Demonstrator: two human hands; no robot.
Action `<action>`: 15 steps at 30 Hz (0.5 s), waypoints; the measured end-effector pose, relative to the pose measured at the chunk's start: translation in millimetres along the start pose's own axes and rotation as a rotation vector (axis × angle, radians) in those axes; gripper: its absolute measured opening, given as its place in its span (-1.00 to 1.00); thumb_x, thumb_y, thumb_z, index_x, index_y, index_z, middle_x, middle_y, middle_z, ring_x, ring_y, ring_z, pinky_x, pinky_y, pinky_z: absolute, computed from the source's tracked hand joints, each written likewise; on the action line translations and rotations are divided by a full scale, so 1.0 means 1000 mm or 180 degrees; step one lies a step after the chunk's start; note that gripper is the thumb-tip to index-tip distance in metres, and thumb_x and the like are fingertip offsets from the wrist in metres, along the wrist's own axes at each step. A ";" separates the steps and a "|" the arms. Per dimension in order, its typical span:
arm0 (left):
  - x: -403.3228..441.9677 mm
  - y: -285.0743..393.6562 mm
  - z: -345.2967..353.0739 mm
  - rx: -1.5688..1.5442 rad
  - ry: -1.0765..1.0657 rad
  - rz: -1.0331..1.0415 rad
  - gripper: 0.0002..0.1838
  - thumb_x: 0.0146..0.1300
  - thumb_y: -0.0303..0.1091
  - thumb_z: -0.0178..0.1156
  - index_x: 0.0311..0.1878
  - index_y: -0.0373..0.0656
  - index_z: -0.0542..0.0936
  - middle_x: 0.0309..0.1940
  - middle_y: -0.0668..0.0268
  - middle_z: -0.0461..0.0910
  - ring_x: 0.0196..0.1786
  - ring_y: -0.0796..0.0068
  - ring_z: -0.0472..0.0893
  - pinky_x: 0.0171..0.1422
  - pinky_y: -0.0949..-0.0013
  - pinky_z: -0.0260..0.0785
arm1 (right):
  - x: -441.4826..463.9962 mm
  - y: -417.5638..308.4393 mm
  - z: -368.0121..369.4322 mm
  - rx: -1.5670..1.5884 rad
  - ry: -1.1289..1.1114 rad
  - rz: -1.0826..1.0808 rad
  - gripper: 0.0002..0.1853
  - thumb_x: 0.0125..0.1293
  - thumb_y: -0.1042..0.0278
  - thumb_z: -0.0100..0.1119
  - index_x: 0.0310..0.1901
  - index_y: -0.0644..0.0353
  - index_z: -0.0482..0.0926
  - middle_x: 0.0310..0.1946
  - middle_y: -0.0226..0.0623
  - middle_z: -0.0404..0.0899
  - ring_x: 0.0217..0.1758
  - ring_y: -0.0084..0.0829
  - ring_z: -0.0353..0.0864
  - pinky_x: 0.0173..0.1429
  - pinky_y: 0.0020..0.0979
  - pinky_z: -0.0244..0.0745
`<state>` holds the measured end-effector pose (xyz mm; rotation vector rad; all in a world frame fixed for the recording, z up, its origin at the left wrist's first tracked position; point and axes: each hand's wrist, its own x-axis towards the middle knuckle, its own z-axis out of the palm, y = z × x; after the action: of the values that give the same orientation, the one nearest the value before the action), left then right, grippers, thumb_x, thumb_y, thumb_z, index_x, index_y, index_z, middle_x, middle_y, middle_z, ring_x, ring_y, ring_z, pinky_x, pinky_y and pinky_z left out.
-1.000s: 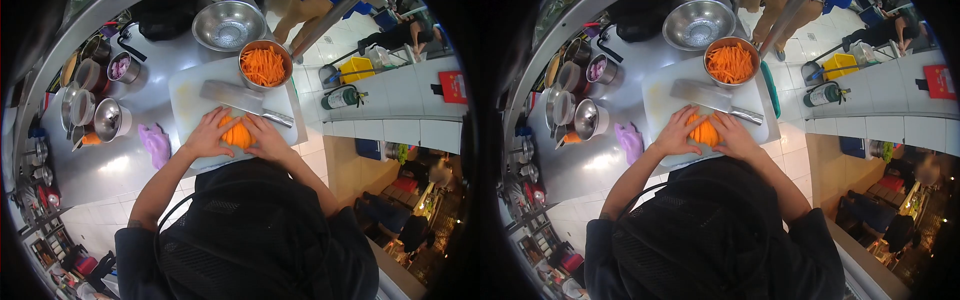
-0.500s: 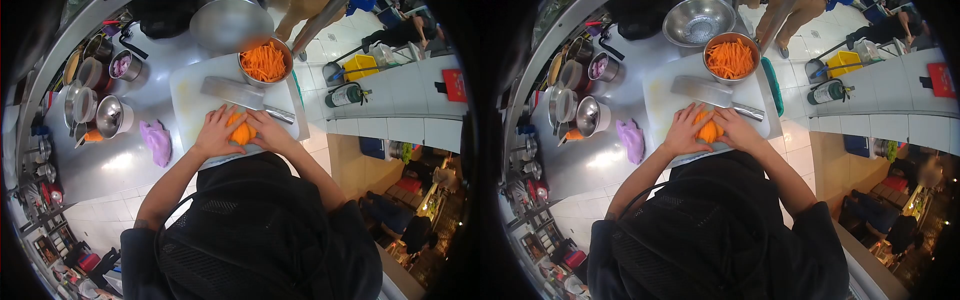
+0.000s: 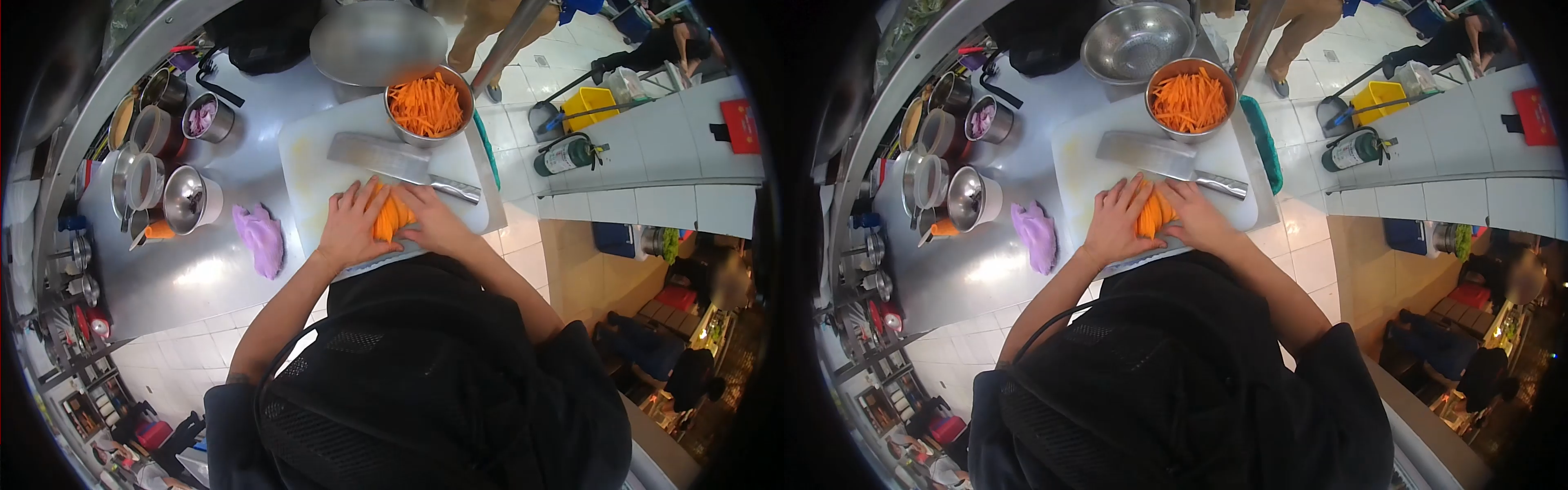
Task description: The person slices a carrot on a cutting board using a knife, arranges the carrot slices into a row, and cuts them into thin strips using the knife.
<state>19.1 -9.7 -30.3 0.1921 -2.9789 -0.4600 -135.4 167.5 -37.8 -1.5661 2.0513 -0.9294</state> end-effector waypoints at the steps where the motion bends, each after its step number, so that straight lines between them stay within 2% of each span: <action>1: 0.004 0.000 -0.004 0.0061 -0.0113 0.0113 0.20 -0.03 0.48 0.46 0.63 0.03 0.35 0.60 0.12 0.30 0.56 -0.08 0.34 0.54 -0.11 0.18 | -0.001 -0.006 -0.011 0.0183 -0.0052 0.0208 -0.07 0.12 0.47 0.55 0.55 0.27 0.34 0.46 0.10 0.39 0.49 0.15 0.36 0.58 -0.03 0.35; 3: 0.007 0.002 -0.008 0.0093 -0.0241 0.0168 0.25 -0.04 0.52 0.45 0.65 0.01 0.32 0.64 0.09 0.25 0.62 -0.11 0.29 0.59 -0.13 0.14 | -0.007 -0.006 -0.016 0.0382 -0.0168 0.0415 -0.05 0.13 0.49 0.55 0.58 0.24 0.31 0.46 0.08 0.39 0.47 0.13 0.38 0.58 -0.03 0.35; 5: 0.012 0.000 -0.010 -0.0170 -0.0459 0.0205 0.28 -0.03 0.54 0.45 0.67 -0.02 0.29 0.62 0.05 0.26 0.65 -0.15 0.23 0.64 -0.13 0.09 | -0.005 0.003 -0.015 0.0077 -0.0087 0.0175 -0.04 0.14 0.50 0.54 0.60 0.21 0.29 0.44 0.05 0.43 0.47 0.14 0.39 0.58 -0.03 0.34; 9: 0.014 -0.002 -0.016 -0.0314 -0.0539 0.0232 0.27 -0.01 0.52 0.45 0.67 -0.03 0.28 0.59 0.02 0.28 0.63 -0.16 0.25 0.64 -0.13 0.09 | -0.001 0.007 -0.007 0.0290 0.0027 0.0127 -0.06 0.15 0.50 0.52 0.59 0.20 0.31 0.42 0.03 0.45 0.47 0.15 0.39 0.58 -0.02 0.35; 11: 0.017 0.002 -0.018 -0.0426 -0.0594 0.0030 0.22 -0.01 0.45 0.49 0.64 -0.05 0.32 0.54 0.01 0.32 0.61 -0.12 0.28 0.63 -0.09 0.12 | 0.000 0.006 -0.007 0.0104 0.0060 0.0139 -0.13 0.15 0.53 0.50 0.53 0.28 0.36 0.42 0.05 0.44 0.44 0.11 0.41 0.55 -0.05 0.40; 15: 0.017 -0.002 -0.010 -0.0728 -0.0821 -0.0174 0.17 -0.02 0.37 0.54 0.60 -0.07 0.37 0.51 0.00 0.34 0.59 -0.07 0.31 0.63 -0.03 0.14 | -0.004 0.007 -0.007 0.0164 0.0077 0.0271 -0.18 0.16 0.55 0.48 0.50 0.29 0.40 0.41 0.03 0.46 0.43 0.10 0.42 0.54 -0.05 0.41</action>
<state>3.8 -16.8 -19.7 0.2059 -3.1389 -0.8893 -143.1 174.5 -38.2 -1.4362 2.0764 -0.9665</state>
